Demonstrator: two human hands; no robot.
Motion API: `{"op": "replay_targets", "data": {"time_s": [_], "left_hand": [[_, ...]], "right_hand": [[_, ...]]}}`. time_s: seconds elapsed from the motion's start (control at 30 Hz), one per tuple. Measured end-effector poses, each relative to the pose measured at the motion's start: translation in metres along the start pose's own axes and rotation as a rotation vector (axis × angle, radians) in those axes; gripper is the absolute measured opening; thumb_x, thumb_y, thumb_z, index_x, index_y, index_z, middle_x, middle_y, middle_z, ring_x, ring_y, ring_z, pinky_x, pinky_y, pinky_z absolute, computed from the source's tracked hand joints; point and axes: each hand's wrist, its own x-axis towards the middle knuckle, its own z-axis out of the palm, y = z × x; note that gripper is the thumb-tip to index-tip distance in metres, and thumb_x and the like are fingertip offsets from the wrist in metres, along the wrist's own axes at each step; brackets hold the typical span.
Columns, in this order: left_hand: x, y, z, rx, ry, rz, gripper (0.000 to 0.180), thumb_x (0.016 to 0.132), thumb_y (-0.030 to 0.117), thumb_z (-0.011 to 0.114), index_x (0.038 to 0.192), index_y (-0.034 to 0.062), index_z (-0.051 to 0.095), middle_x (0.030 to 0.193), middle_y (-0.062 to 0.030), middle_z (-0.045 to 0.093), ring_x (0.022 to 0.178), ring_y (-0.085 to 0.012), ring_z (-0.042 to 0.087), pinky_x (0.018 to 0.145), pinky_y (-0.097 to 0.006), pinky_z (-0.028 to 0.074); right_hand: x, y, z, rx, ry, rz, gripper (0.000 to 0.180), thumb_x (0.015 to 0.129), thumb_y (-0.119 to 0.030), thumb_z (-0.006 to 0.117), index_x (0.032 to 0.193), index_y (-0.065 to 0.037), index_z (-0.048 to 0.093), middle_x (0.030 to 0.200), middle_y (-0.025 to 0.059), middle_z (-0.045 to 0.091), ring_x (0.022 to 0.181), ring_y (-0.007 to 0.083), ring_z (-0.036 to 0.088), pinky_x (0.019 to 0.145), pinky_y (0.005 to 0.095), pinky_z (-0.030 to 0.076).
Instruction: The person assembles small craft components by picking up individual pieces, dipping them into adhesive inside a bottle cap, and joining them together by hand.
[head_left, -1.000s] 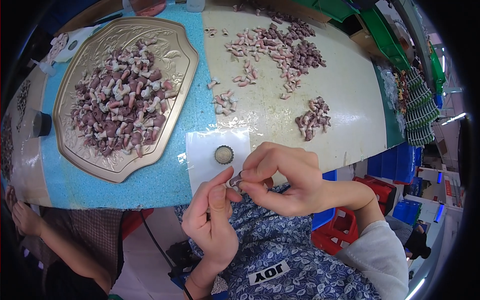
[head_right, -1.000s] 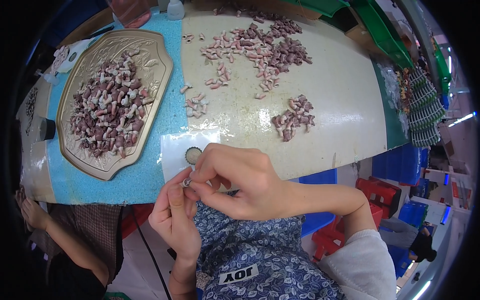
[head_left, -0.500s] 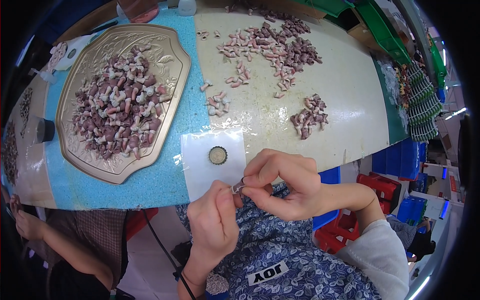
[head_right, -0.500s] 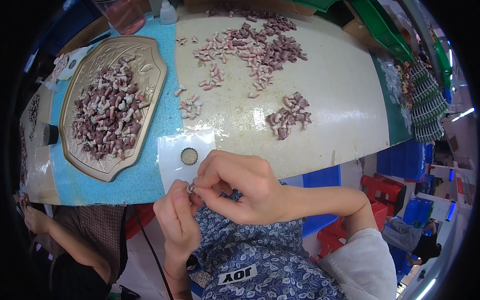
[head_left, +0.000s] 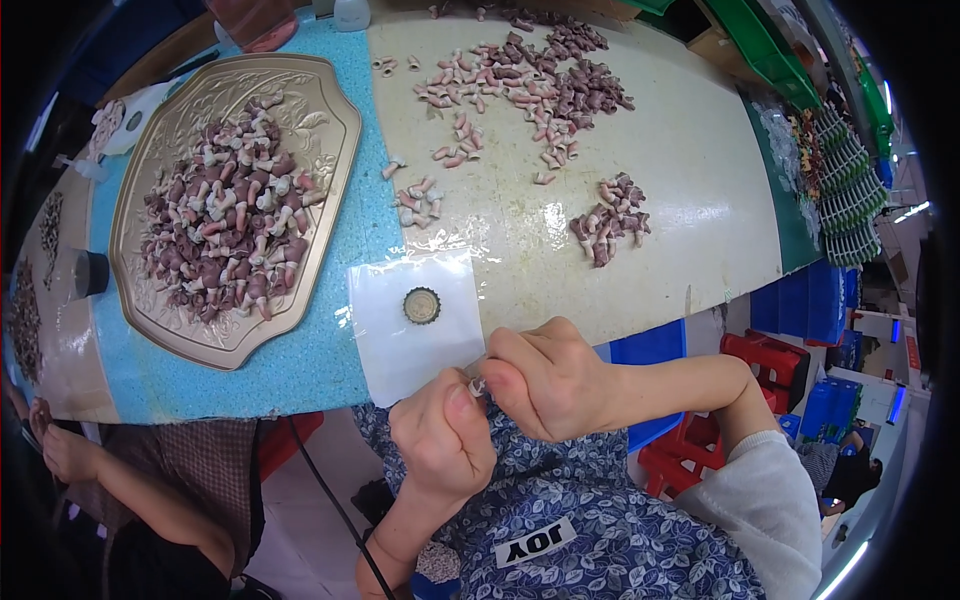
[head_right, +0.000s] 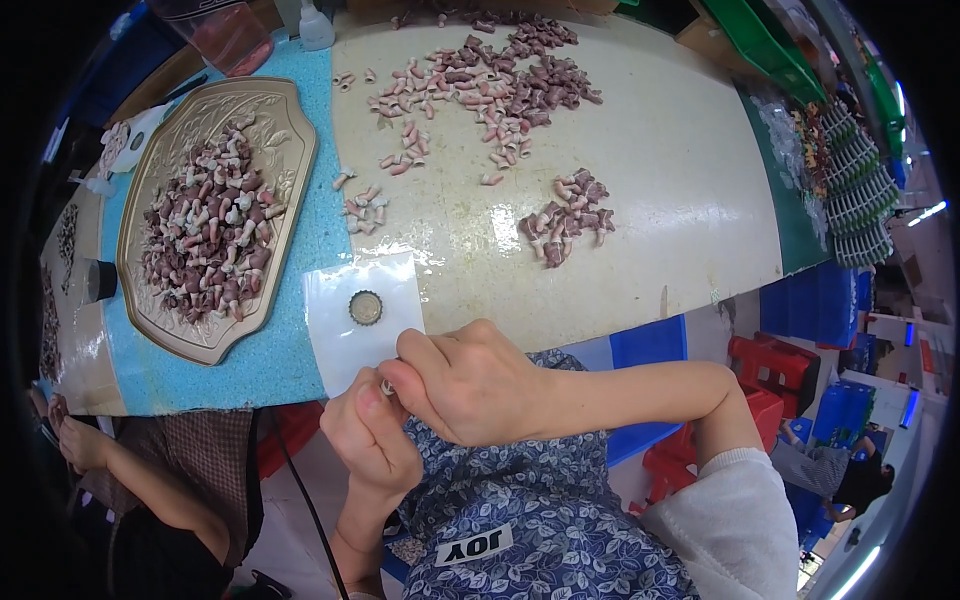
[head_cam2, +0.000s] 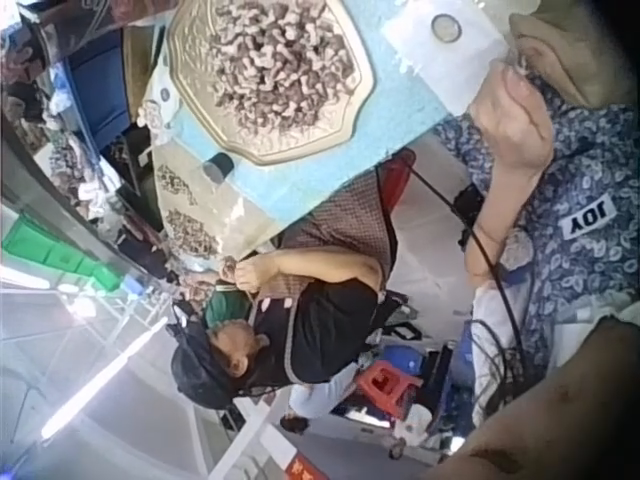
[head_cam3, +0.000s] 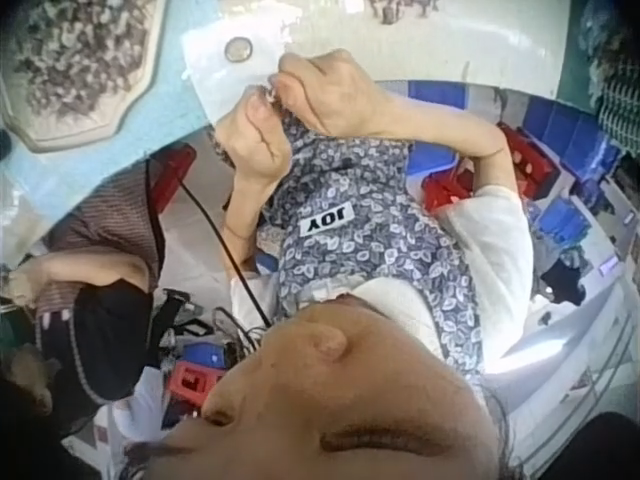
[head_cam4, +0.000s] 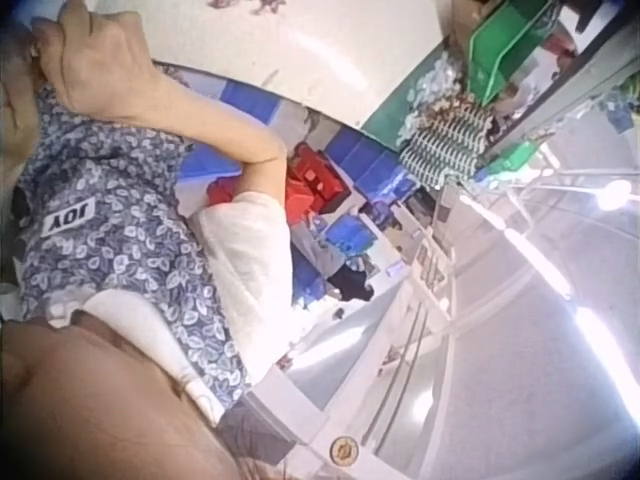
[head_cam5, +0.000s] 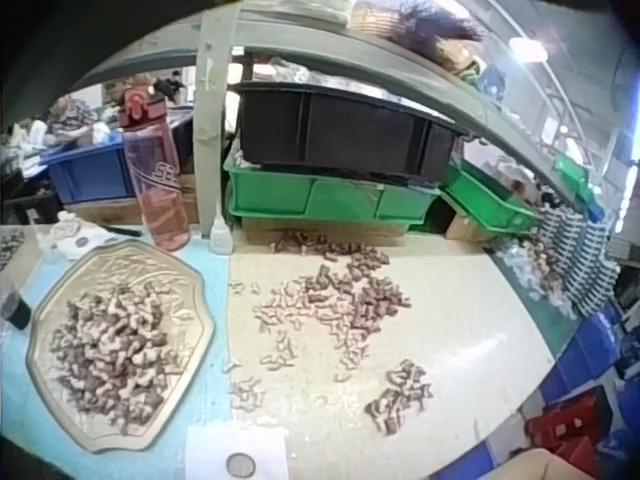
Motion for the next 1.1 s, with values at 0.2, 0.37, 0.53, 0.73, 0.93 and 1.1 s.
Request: {"op": "replay_targets", "data": {"time_s": [0.2, 0.37, 0.53, 0.73, 0.93, 1.1], "left_hand": [[0.003, 0.0, 0.016, 0.007, 0.067, 0.141, 0.025, 0.091, 0.006, 0.041, 0.071, -0.0012, 0.053, 0.058, -0.0109, 0.049, 0.047, -0.0292, 0.052, 0.045, -0.038, 0.039], [-0.007, 0.019, 0.01, -0.268, -0.158, -0.209, 0.034, 0.095, 0.015, 0.038, 0.069, -0.0005, 0.054, 0.054, -0.0031, 0.045, 0.043, -0.0173, 0.041, 0.043, -0.03, 0.031], [-0.001, 0.009, 0.006, -1.247, -0.159, -0.756, 0.033, 0.1, 0.025, 0.033, 0.088, -0.0003, 0.051, 0.061, 0.0045, 0.028, 0.048, -0.0053, 0.026, 0.043, -0.019, 0.019], [0.002, 0.026, -0.031, -1.369, 0.0, -0.815, 0.025, 0.101, 0.014, 0.036, 0.117, -0.0022, 0.046, 0.074, 0.0009, 0.035, 0.056, -0.0063, 0.03, 0.048, -0.018, 0.025], [-0.019, -0.001, -0.046, -1.29, 0.309, -0.669, 0.033, 0.099, 0.02, 0.039, 0.108, -0.0079, 0.054, 0.067, 0.0041, 0.031, 0.054, -0.0045, 0.028, 0.046, -0.021, 0.021], [-0.023, -0.005, -0.05, -1.297, 0.408, -0.687, 0.041, 0.098, 0.014, 0.042, 0.133, -0.0081, 0.04, 0.077, 0.0018, 0.041, 0.061, -0.0048, 0.033, 0.053, -0.019, 0.027]], "right_hand": [[-0.013, 0.001, -0.004, -0.068, 0.075, 0.047, 0.02, 0.089, -0.012, 0.054, 0.074, 0.0, 0.048, 0.057, 0.0087, 0.048, 0.043, 0.0238, 0.054, 0.038, 0.035, 0.041], [-0.027, 0.025, -0.041, -0.088, 0.081, 0.04, 0.023, 0.09, -0.018, 0.054, 0.073, -0.003, 0.049, 0.057, 0.0093, 0.048, 0.045, 0.027, 0.054, 0.038, 0.036, 0.041], [-0.047, 0.106, -0.102, -0.56, 0.077, 0.388, 0.023, 0.09, -0.019, 0.055, 0.075, -0.003, 0.056, 0.053, 0.0113, 0.048, 0.046, 0.0262, 0.052, 0.046, 0.0382, 0.041], [0.013, 0.143, -0.12, -0.329, 0.271, 0.206, 0.015, 0.083, -0.015, 0.065, 0.084, -0.001, 0.06, 0.075, 0.0121, 0.058, 0.06, 0.0248, 0.056, 0.056, 0.0356, 0.045], [0.029, 0.166, -0.098, -0.361, 0.138, 0.264, 0.013, 0.072, -0.002, 0.064, 0.084, -0.001, 0.061, 0.088, 0.0147, 0.057, 0.084, 0.0342, 0.057, 0.073, 0.0412, 0.047], [0.012, 0.179, -0.094, -0.444, 0.139, 0.232, 0.014, 0.076, 0.001, 0.063, 0.09, 0.003, 0.06, 0.099, 0.0165, 0.058, 0.093, 0.033, 0.058, 0.08, 0.0364, 0.046]]}}
